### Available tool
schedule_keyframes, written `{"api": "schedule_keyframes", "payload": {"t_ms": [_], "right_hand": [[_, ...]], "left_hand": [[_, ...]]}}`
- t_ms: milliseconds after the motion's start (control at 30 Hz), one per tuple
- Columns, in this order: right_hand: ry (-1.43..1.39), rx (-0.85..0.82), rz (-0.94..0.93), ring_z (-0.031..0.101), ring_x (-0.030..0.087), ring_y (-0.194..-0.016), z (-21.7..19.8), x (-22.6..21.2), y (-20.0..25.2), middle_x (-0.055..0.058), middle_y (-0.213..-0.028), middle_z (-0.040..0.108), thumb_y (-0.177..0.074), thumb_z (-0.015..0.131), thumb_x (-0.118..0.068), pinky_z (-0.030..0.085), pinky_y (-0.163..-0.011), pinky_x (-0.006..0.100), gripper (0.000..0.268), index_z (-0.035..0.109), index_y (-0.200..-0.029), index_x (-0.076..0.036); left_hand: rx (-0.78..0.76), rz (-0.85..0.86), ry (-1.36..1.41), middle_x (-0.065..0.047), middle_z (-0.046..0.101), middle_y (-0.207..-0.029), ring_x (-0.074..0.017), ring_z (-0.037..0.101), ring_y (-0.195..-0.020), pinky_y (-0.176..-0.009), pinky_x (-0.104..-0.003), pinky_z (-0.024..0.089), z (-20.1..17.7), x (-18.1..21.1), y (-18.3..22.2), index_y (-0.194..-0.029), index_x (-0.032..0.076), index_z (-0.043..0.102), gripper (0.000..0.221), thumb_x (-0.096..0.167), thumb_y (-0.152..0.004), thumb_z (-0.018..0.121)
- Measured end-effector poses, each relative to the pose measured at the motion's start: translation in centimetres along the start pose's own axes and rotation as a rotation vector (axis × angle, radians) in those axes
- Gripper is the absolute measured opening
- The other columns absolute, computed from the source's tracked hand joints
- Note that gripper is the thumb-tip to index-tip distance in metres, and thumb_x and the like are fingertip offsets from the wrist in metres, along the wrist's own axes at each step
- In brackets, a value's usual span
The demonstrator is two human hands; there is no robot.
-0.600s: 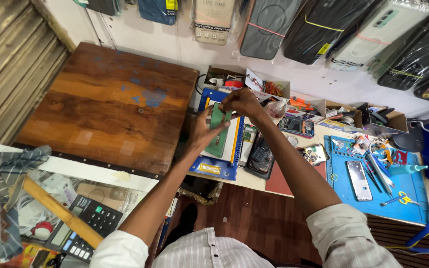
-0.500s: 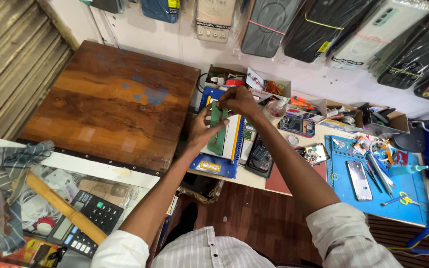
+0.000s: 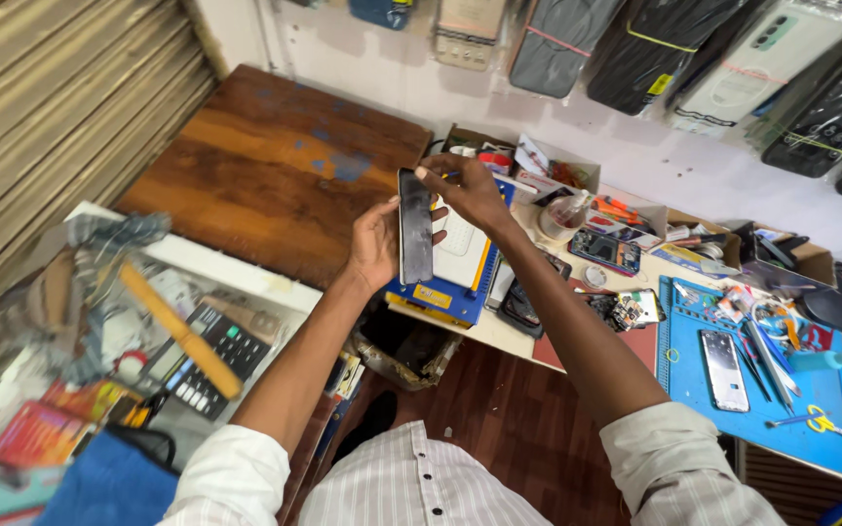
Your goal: The person applies a liquid or adhesive from a small bottle to a mobile phone screen, then places the screen onto the phone body and wipes it with a cloth.
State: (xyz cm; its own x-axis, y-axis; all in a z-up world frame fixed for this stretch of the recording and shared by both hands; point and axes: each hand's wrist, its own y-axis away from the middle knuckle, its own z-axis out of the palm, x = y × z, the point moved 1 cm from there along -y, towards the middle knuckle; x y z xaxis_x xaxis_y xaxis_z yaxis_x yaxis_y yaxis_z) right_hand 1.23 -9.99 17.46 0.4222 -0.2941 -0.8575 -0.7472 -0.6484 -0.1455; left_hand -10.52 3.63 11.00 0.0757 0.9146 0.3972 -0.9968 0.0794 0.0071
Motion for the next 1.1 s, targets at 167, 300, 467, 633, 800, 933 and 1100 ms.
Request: {"api": "schedule_keyframes", "payload": {"t_ms": [167,300,467,633,800,933,1100], "right_hand": [[0.043,-0.028,0.115,0.072,0.019,-0.078,4.4,-4.9,3.7,0.010,-0.095,0.078,-0.080,0.081,-0.046,0.057,-0.070,0.032,0.057,0.076,-0.117,-0.003],[0.048,-0.093,0.055,0.076,0.016,-0.082,9.4,-8.5,6.7,0.011,-0.095,0.079,-0.074,0.086,-0.052,0.060,-0.075,0.032,0.066,0.076,-0.114,0.000],[0.051,-0.298,0.145,0.077,0.020,-0.080,16.5,-12.4,11.0,0.012,-0.094,0.078,-0.073,0.084,-0.053,0.062,-0.076,0.034,0.069,0.074,-0.117,-0.001],[-0.003,-0.425,0.090,0.077,0.018,-0.087,22.3,-16.3,14.8,0.013,-0.094,0.079,-0.075,0.083,-0.048,0.061,-0.077,0.032,0.063,0.074,-0.116,-0.002],[-0.152,-0.573,0.066,0.076,0.020,-0.086,26.7,-19.8,18.5,0.010,-0.098,0.078,-0.074,0.083,-0.043,0.063,-0.078,0.030,0.057,0.075,-0.114,-0.003],[-0.172,-0.604,0.046,0.076,0.018,-0.090,29.8,-23.1,22.3,0.011,-0.099,0.078,-0.075,0.084,-0.044,0.060,-0.077,0.030,0.059,0.074,-0.115,-0.002],[-0.027,-0.565,-0.025,0.076,0.017,-0.086,34.9,-28.1,27.6,0.013,-0.094,0.078,-0.077,0.083,-0.049,0.061,-0.073,0.032,0.059,0.074,-0.110,-0.002]], "left_hand": [[0.054,0.085,-0.067,-0.020,0.062,-0.130,-0.0362,0.064,-0.121,-0.104,-0.061,0.054,-0.8,0.4,6.3,-0.143,0.001,0.047,0.054,0.028,-0.097,0.056],[0.140,0.174,-0.190,-0.015,0.059,-0.129,-0.0301,0.064,-0.118,-0.102,-0.066,0.054,-0.2,1.1,14.2,-0.151,0.018,0.042,0.058,0.025,-0.095,0.055],[0.195,0.270,-0.291,-0.015,0.058,-0.131,-0.0314,0.064,-0.119,-0.098,-0.068,0.054,-0.1,1.7,25.3,-0.155,0.021,0.035,0.061,0.025,-0.099,0.058],[0.226,0.364,-0.305,-0.017,0.057,-0.129,-0.0308,0.064,-0.119,-0.095,-0.070,0.057,-0.8,2.8,34.2,-0.155,0.023,0.031,0.066,0.022,-0.096,0.062],[0.239,0.404,-0.390,-0.016,0.055,-0.129,-0.0319,0.062,-0.122,-0.094,-0.067,0.055,-1.1,3.5,42.0,-0.154,0.017,0.035,0.063,0.016,-0.099,0.065],[0.304,0.459,-0.460,-0.017,0.056,-0.135,-0.0318,0.064,-0.120,-0.095,-0.065,0.059,-0.2,3.3,48.1,-0.153,0.018,0.035,0.063,0.020,-0.098,0.064],[0.191,0.540,-0.314,-0.020,0.054,-0.137,-0.0386,0.062,-0.125,-0.098,-0.068,0.057,0.6,2.7,57.0,-0.154,0.020,0.029,0.067,0.023,-0.097,0.066]]}}
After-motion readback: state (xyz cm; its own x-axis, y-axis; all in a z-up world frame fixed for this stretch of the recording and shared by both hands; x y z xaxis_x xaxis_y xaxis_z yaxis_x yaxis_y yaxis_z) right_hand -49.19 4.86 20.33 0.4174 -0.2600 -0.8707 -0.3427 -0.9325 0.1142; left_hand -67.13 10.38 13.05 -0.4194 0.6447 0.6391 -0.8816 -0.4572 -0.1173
